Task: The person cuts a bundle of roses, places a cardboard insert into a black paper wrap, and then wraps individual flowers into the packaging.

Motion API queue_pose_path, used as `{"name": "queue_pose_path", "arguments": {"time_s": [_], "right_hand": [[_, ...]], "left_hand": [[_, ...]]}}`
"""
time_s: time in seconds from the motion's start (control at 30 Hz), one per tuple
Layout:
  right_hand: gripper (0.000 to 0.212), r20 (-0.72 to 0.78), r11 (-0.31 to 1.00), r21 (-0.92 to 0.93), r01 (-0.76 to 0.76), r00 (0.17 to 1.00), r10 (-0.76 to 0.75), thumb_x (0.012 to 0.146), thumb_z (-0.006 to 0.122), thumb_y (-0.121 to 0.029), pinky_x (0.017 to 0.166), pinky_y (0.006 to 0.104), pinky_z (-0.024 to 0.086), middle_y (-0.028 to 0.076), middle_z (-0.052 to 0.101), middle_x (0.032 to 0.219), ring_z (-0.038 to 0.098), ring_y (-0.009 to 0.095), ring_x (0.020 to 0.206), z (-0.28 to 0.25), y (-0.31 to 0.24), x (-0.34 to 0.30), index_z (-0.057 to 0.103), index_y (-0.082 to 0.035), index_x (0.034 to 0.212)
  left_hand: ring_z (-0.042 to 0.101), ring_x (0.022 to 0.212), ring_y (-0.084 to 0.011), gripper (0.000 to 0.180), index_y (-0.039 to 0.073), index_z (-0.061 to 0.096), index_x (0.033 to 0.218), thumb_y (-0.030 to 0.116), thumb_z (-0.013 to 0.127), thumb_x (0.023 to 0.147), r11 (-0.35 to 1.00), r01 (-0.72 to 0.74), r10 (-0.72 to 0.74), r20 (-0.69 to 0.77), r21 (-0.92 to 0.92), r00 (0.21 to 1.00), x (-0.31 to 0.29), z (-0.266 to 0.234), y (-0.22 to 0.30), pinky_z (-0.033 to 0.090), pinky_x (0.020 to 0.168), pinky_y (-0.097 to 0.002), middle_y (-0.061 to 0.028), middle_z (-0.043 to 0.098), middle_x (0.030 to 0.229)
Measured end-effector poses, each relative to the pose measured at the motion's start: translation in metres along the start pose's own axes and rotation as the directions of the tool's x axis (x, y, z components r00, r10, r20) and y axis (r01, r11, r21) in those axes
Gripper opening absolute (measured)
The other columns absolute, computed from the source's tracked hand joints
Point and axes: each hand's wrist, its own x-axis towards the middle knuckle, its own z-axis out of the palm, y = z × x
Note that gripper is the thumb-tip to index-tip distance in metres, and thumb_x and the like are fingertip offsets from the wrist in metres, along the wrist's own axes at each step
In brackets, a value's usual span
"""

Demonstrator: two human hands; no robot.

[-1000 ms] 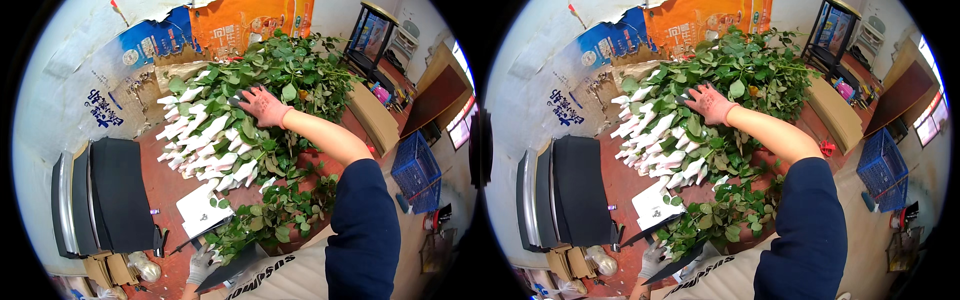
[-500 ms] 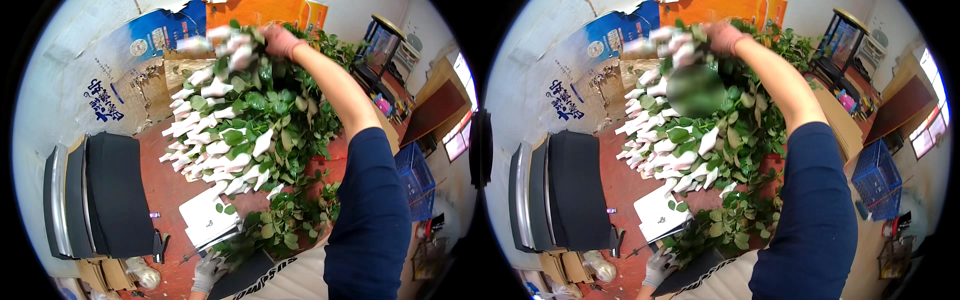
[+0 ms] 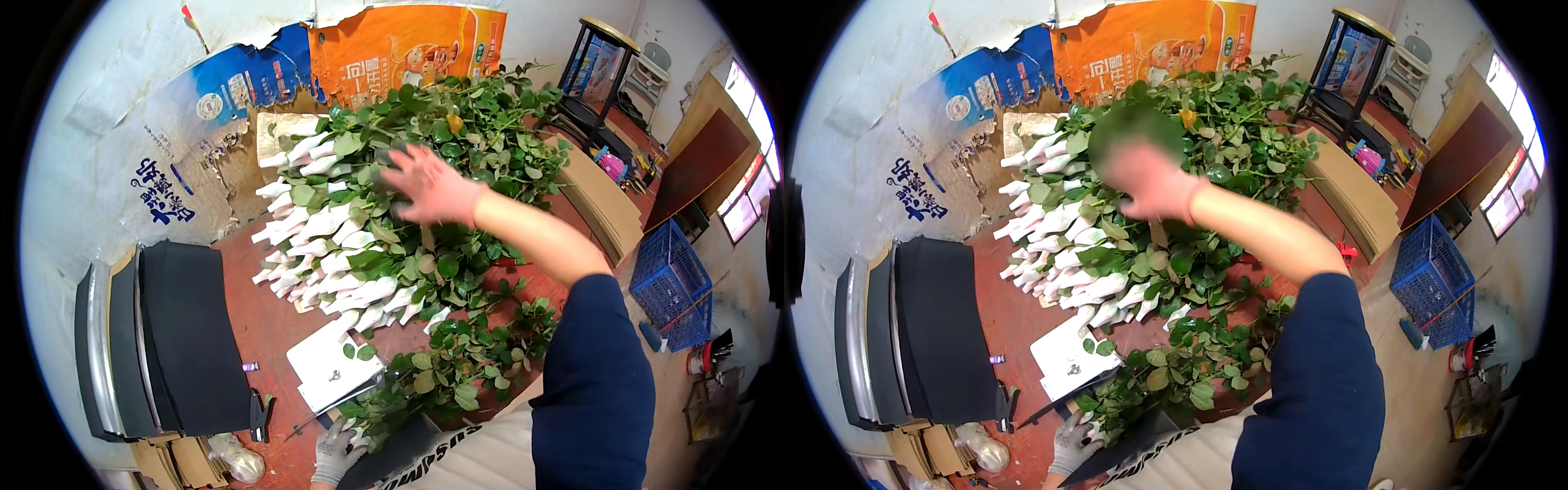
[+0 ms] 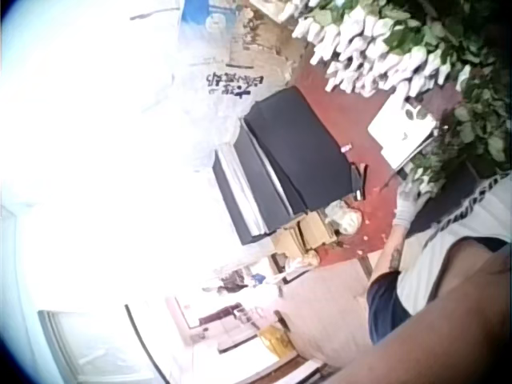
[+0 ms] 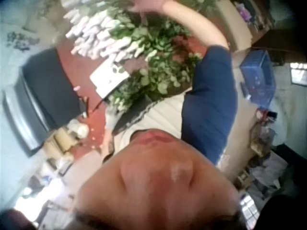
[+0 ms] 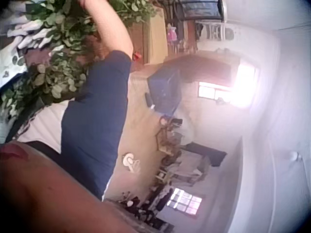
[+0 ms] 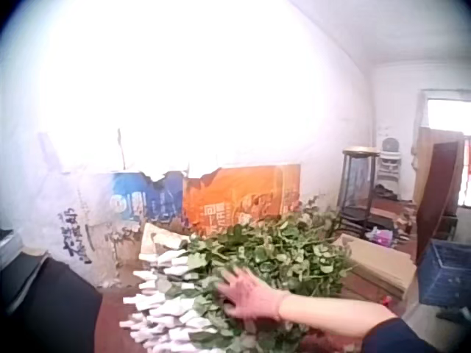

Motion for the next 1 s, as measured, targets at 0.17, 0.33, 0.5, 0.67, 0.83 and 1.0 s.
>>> {"name": "queue_pose_path", "arguments": {"time_s": [0.17,0.33,0.5,0.67,0.83,1.0], "right_hand": [[0.046,0.071,0.969,0.161,0.187,0.977,-0.2,0.079,0.063,-0.032,0.104,0.0419,0.041,0.013,0.06,0.118,0.054,0.03,0.118,-0.018,-0.04,-0.048,0.06,-0.01,0.119],[0.031,-0.391,0.95,0.312,0.022,0.914,0.107,0.079,0.061,-0.01,0.087,0.0344,0.052,0.011,0.068,0.102,0.066,0.025,0.095,-0.042,0.026,-0.007,0.066,-0.007,0.11],[0.042,-0.184,0.967,0.143,0.211,0.966,-0.184,0.073,0.063,-0.015,0.095,0.0381,0.046,0.012,0.065,0.104,0.06,0.029,0.104,-0.006,0.047,0.025,0.062,-0.009,0.114],[0.039,-0.197,0.992,-0.078,0.094,0.974,-0.108,0.077,0.061,-0.018,0.097,0.0387,0.04,0.009,0.061,0.103,0.058,0.027,0.105,0.035,0.013,0.01,0.058,-0.011,0.116],[0.017,-0.304,0.892,-0.447,-0.069,0.949,-0.079,0.078,0.058,-0.018,0.073,0.0352,0.052,0.007,0.06,0.091,0.061,0.024,0.085,-0.02,0.055,-0.015,0.06,-0.014,0.095],[0.027,-0.446,0.704,-0.183,-0.686,0.696,0.563,0.09,0.054,-0.023,0.075,0.0372,0.056,0.011,0.066,0.107,0.068,0.022,0.083,-0.134,0.131,-0.029,0.061,-0.02,0.116]], "left_hand": [[0.058,0.11,-0.0326,0.045,0.008,0.068,0.099,0.039,0.078,0.069,0.999,0.014,-0.015,-0.015,-0.05,1.0,-0.002,0.004,-0.002,0.046,0.089,-0.0428,-0.0167,0.054,0.131],[0.059,0.107,-0.0331,0.045,0.008,0.068,0.099,0.04,0.078,0.069,1.0,-0.028,0.028,-0.02,-0.002,0.999,0.003,0.004,0.001,0.047,0.087,-0.0423,-0.0167,0.054,0.131],[0.06,0.104,-0.032,0.045,0.01,0.067,0.1,0.038,0.078,0.067,1.0,0.003,-0.004,-0.069,-0.006,0.998,0.0,0.002,0.006,0.047,0.086,-0.0419,-0.015,0.055,0.131],[0.06,0.104,-0.0318,0.044,0.01,0.068,0.099,0.038,0.078,0.067,0.998,0.01,-0.014,-0.079,-0.055,0.997,-0.004,0.007,0.003,0.047,0.085,-0.042,-0.0148,0.055,0.131],[0.059,0.108,-0.0316,0.043,0.008,0.069,0.098,0.037,0.078,0.067,0.998,0.052,-0.053,-0.038,-0.043,0.998,-0.003,0.006,0.004,0.046,0.087,-0.0431,-0.0162,0.054,0.132],[0.058,0.11,-0.031,0.042,0.007,0.068,0.097,0.034,0.079,0.066,0.999,0.014,-0.017,-0.072,-0.039,0.997,-0.004,0.007,0.007,0.045,0.087,-0.0432,-0.0153,0.054,0.132]]}}
